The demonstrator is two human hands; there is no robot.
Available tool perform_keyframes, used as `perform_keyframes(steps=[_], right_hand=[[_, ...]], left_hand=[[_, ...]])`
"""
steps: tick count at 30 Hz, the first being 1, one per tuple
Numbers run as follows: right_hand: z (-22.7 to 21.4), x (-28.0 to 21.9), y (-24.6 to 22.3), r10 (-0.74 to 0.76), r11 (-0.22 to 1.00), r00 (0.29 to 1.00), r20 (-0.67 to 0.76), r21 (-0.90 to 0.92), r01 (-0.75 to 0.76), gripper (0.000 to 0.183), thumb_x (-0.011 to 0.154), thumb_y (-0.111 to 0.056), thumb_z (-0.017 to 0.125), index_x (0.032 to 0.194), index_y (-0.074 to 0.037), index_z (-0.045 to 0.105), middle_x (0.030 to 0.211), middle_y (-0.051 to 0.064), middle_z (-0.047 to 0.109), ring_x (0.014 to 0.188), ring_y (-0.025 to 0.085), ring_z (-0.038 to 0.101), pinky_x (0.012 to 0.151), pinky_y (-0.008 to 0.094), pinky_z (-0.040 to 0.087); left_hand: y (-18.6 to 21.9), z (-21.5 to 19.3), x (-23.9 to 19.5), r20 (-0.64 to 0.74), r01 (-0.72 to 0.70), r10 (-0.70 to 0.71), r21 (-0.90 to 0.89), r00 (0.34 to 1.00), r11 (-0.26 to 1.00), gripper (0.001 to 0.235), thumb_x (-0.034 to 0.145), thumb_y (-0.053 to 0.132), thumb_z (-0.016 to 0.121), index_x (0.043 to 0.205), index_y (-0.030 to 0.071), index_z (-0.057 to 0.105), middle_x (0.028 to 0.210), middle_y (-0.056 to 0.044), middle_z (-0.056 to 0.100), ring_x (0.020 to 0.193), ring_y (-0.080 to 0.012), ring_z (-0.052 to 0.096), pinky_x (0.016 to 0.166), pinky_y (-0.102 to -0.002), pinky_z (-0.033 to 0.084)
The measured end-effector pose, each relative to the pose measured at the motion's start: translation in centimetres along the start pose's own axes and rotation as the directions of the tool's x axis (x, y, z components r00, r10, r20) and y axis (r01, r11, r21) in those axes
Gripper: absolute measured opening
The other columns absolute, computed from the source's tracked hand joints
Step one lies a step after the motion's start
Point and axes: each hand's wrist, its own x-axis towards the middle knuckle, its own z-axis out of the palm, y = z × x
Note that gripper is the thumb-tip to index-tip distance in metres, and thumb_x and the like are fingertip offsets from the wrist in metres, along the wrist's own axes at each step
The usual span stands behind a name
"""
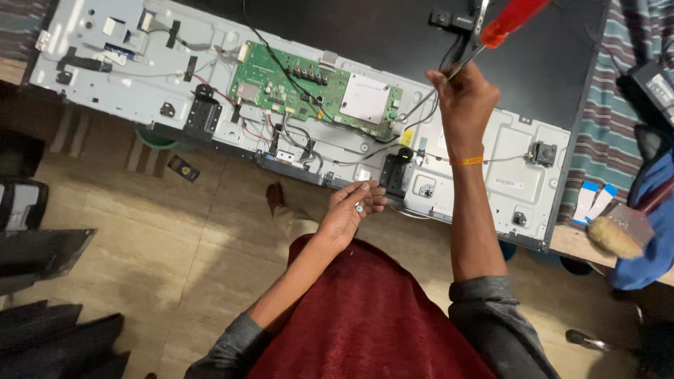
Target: The person disassembles a television chassis, removes a metal bracket, cleans the interior with a brush, and uses a screwdriver to manipulate components and wires on the circuit board. The person then reattaches the bracket and continues adjusting internal parts.
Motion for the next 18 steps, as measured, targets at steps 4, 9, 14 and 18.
perform_keyframes(steps=[4,9,14,18], right_hand=[[-0.7,0.5,-1.1,-0.146,0.975,0.989,-0.009,0.166,0.145,0.022,0.105,0.004,0.072,0.123,0.003,0.061,0.105,0.012,0.076,0.087,0.014,0.073,0.075,0.028,0.057],[-1.1,0.3,-2.5,-0.269,0.955,0.959,-0.093,0.099,0.278,0.02,0.097,0.0,0.077,0.109,0.005,0.061,0.097,0.013,0.071,0.091,0.014,0.072,0.08,0.028,0.061],[-1.5,0.5,-3.7,-0.09,0.983,0.995,-0.034,0.158,0.095,0.009,0.096,0.001,0.074,0.102,0.001,0.067,0.092,0.011,0.077,0.084,0.016,0.075,0.074,0.03,0.059],[-1.6,0.4,-3.3,-0.165,0.94,0.985,0.041,0.309,0.145,0.018,0.099,0.004,0.064,0.115,0.002,0.055,0.097,0.009,0.075,0.093,0.014,0.075,0.078,0.027,0.058]], left_hand=[[0.2,-0.1,0.4,-0.014,-0.018,0.017,-0.087,1.0,0.996,0.028,0.104,0.016,0.056,0.119,-0.006,0.064,0.112,-0.018,0.073,0.102,-0.0283,0.073,0.09,-0.038,0.06],[0.7,0.0,-0.2,0.006,-0.056,0.057,-0.045,0.998,0.997,0.028,0.101,0.014,0.057,0.121,-0.006,0.064,0.111,-0.017,0.073,0.102,-0.028,0.073,0.09,-0.038,0.06],[1.8,0.6,-0.4,-0.049,-0.036,0.037,0.006,0.998,0.999,0.023,0.1,0.017,0.064,0.114,-0.001,0.065,0.104,-0.014,0.074,0.092,-0.0232,0.073,0.079,-0.035,0.06],[1.7,0.4,-0.3,-0.066,-0.038,0.041,0.043,0.997,0.998,0.022,0.098,0.017,0.069,0.111,-0.001,0.068,0.096,-0.012,0.073,0.081,-0.0192,0.071,0.073,-0.033,0.059]])
